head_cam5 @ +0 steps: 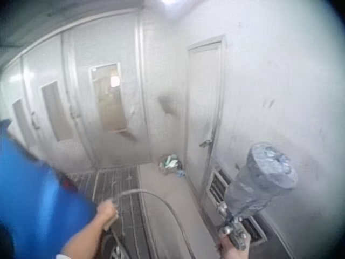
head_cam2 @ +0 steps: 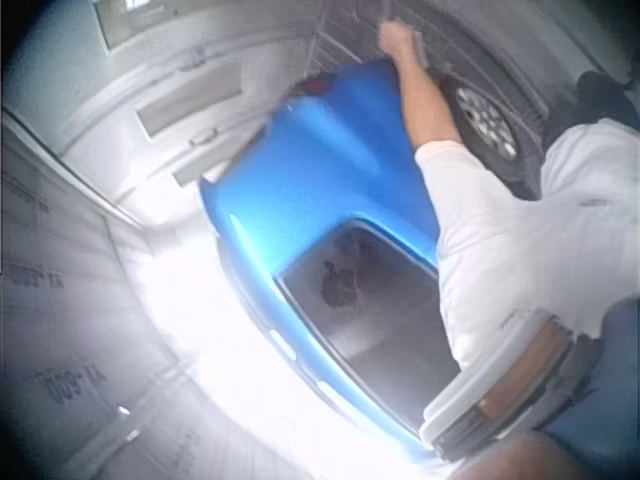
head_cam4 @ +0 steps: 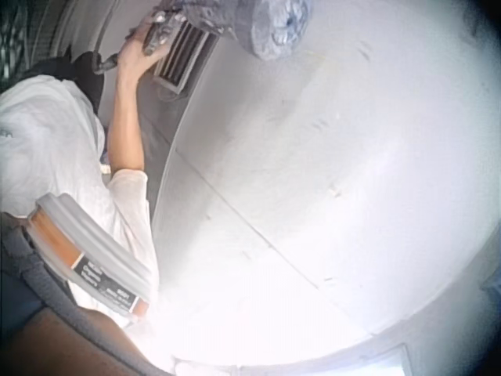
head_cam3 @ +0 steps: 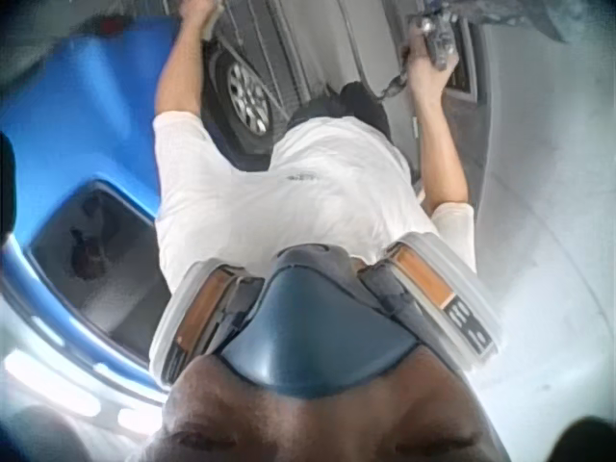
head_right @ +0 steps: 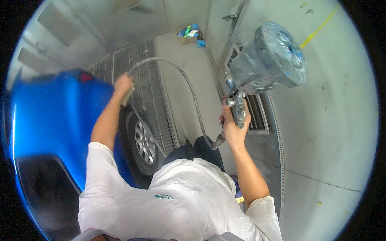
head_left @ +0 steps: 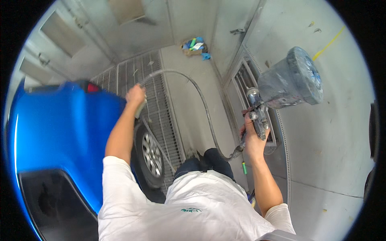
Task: The person uses a spray gun to apply blue paint to a car part that is partially masked with plastic sheeting. They hold a cloth in the other hand and move around the part to cover different areas. The person then walks to a workbench and refills the spray gun from a paint can.
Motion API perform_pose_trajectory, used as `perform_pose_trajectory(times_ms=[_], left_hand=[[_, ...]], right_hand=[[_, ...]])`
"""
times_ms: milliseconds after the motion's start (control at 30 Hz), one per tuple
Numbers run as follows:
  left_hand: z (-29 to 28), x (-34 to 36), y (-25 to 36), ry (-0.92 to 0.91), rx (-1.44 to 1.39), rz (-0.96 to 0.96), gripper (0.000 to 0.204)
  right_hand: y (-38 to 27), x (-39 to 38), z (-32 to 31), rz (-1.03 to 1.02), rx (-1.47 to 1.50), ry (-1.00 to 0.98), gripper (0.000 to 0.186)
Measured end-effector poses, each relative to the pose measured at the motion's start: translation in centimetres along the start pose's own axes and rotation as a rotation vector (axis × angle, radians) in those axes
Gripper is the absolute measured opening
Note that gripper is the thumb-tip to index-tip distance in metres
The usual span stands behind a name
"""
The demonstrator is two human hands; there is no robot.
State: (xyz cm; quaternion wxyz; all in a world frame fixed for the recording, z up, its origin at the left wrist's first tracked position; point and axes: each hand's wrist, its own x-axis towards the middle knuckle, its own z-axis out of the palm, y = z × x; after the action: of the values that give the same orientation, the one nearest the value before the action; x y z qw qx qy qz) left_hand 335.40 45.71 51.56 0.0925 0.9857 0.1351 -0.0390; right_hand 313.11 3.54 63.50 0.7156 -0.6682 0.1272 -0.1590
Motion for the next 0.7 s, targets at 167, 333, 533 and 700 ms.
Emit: perform_pose_trajectory(times_ms=[167, 333, 533, 700], left_hand=[[-9.5, 17.8, 20.5, 0.368, -0.007, 0.258, 0.034], [-15.2, 28.4, 23.5, 0.394, 0.082, 0.217, 0.034], [-14.2, 30.7, 24.0, 0.418, -0.044, 0.210, 0.046], [-15.5, 33.5, 34.8, 0.072, -0.982, 0.531, 0.053]], right_hand=[[-2.8, 17.0, -4.4, 0.042, -0.004, 0.046, 0.030], [-2.3, 30.6, 2.4, 0.025, 0.188, -0.014, 0.027], [0.8, 41.8, 14.7, 0.047, 0.284, -0.125, 0.028], [4.2, 54.9, 30.8, -0.142, 0.178, -0.082, 0.050]])
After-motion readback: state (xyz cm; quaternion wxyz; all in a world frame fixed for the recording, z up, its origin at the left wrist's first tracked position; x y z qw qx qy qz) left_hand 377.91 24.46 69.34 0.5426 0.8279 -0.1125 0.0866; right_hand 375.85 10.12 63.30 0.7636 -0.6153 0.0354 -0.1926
